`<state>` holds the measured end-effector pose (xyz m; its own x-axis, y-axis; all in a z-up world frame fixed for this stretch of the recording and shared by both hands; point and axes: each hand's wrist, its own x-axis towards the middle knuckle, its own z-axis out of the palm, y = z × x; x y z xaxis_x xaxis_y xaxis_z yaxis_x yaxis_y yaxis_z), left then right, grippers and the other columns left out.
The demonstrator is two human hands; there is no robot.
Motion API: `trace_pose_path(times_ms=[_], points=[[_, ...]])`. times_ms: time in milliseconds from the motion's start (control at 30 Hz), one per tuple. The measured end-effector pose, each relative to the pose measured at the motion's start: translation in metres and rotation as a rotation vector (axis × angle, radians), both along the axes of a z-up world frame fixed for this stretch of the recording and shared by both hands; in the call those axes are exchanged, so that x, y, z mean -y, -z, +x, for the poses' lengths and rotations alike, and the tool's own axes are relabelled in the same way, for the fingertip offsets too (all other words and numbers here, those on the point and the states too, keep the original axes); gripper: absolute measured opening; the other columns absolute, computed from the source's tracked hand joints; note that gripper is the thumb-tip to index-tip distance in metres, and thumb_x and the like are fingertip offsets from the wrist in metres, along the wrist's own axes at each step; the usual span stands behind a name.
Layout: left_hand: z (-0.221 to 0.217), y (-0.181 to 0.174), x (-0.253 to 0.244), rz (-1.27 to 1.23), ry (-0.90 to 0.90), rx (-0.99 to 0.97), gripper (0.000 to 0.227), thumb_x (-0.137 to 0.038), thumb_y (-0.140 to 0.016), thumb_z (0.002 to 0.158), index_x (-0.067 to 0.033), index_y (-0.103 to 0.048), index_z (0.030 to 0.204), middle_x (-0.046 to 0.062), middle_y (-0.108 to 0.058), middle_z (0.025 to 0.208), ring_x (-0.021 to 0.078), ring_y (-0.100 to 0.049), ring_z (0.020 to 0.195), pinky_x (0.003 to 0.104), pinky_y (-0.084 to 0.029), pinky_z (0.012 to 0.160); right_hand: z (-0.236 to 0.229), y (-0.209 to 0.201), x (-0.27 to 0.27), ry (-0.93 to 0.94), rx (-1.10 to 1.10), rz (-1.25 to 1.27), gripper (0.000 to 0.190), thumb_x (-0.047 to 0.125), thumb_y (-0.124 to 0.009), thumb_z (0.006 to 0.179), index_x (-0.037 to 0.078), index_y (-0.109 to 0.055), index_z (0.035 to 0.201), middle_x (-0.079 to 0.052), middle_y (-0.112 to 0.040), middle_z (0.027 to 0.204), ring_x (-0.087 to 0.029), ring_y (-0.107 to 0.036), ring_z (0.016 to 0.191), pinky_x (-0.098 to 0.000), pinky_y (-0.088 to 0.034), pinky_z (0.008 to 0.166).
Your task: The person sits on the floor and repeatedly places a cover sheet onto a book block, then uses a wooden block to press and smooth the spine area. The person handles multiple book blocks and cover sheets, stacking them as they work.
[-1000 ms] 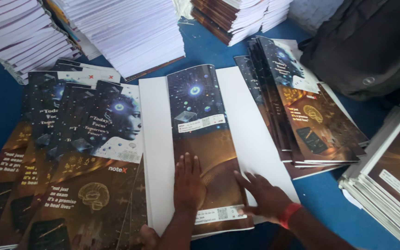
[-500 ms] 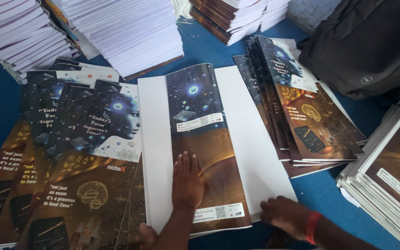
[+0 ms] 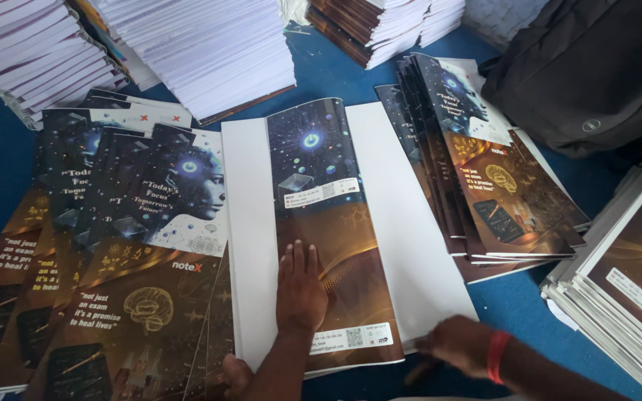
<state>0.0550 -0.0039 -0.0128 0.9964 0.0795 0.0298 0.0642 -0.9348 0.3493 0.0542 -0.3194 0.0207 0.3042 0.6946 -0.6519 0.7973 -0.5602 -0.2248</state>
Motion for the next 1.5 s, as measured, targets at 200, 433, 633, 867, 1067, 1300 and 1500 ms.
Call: trace_pose_path(times_ms=[200, 433, 633, 867, 1067, 1300, 1500], points=[[0.003, 0.009, 0.001, 0.010, 0.002, -0.011, 0.090, -0.024, -0.078, 0.078, -0.0055, -0.032, 0.154, 0.021, -0.025, 0.162, 0.0357, -0.021, 0.152, 0.044, -0.017, 0.125, 0.039, -0.035, -0.006, 0.223, 0.059, -0.067, 0.068, 0.000, -0.069, 0.087, 0.014, -0.046, 0.149, -0.012, -0.068, 0.121, -0.025, -0.067, 0.110, -0.0366, -0.056, 0.098], [0.000, -0.003, 0.001, 0.001, 0.008, -0.024, 0.096, -0.031, -0.081, 0.079, -0.0057, -0.030, 0.156, 0.021, -0.024, 0.162, 0.0351, -0.019, 0.153, 0.043, -0.016, 0.126, 0.087, -0.067, -0.010, 0.331, 0.318, -0.124, 0.056, 0.006, -0.059, 0.097, 0.018, -0.046, 0.150, -0.012, -0.074, 0.109, -0.023, -0.075, 0.092, -0.0332, -0.064, 0.082], [0.003, -0.008, 0.001, -0.014, 0.009, -0.092, 0.102, -0.034, -0.082, 0.076, -0.0070, -0.028, 0.158, 0.020, -0.021, 0.163, 0.0345, -0.017, 0.154, 0.043, -0.013, 0.126, 0.101, -0.060, -0.039, 0.396, 0.528, 0.284, 0.042, 0.005, -0.052, 0.097, 0.022, -0.062, 0.134, -0.007, -0.074, 0.118, -0.020, -0.078, 0.082, -0.0347, -0.065, 0.072], [0.003, 0.008, 0.000, -0.023, 0.025, -0.009, 0.090, -0.026, -0.078, 0.078, -0.0028, -0.033, 0.152, 0.018, -0.027, 0.163, 0.0326, -0.020, 0.153, 0.045, -0.015, 0.125, 0.118, -0.044, -0.102, 0.330, 0.797, 0.620, 0.038, 0.005, -0.054, 0.086, 0.013, -0.068, 0.121, -0.005, -0.071, 0.114, -0.027, -0.067, 0.100, -0.0431, -0.057, 0.078], [0.005, 0.019, -0.002, -0.098, 0.035, 0.107, 0.081, -0.015, -0.073, 0.078, 0.0004, -0.039, 0.150, 0.019, -0.032, 0.161, 0.0325, -0.024, 0.152, 0.047, -0.016, 0.125, 0.144, -0.022, -0.136, 0.216, 0.984, 0.602, 0.032, 0.018, -0.060, 0.088, 0.016, -0.069, 0.119, -0.003, -0.063, 0.109, -0.025, -0.062, 0.104, -0.0474, -0.050, 0.086], [0.004, 0.018, -0.002, -0.093, 0.038, 0.088, 0.080, -0.009, -0.068, 0.076, 0.0000, -0.039, 0.150, 0.020, -0.031, 0.161, 0.0324, -0.024, 0.152, 0.046, -0.015, 0.125, 0.151, 0.004, -0.136, 0.287, 1.018, 0.606, 0.035, 0.022, -0.061, 0.091, 0.021, -0.066, 0.126, -0.004, -0.061, 0.110, -0.028, -0.059, 0.109, -0.0503, -0.046, 0.098], [0.006, 0.011, -0.001, -0.051, 0.033, 0.103, 0.080, -0.010, -0.067, 0.077, -0.0004, -0.039, 0.151, 0.020, -0.032, 0.162, 0.0323, -0.025, 0.152, 0.046, -0.016, 0.125, 0.158, 0.019, -0.132, 0.334, 0.916, 0.674, 0.034, 0.022, -0.062, 0.090, 0.020, -0.066, 0.124, -0.007, -0.062, 0.118, -0.030, -0.059, 0.113, -0.0490, -0.045, 0.102]])
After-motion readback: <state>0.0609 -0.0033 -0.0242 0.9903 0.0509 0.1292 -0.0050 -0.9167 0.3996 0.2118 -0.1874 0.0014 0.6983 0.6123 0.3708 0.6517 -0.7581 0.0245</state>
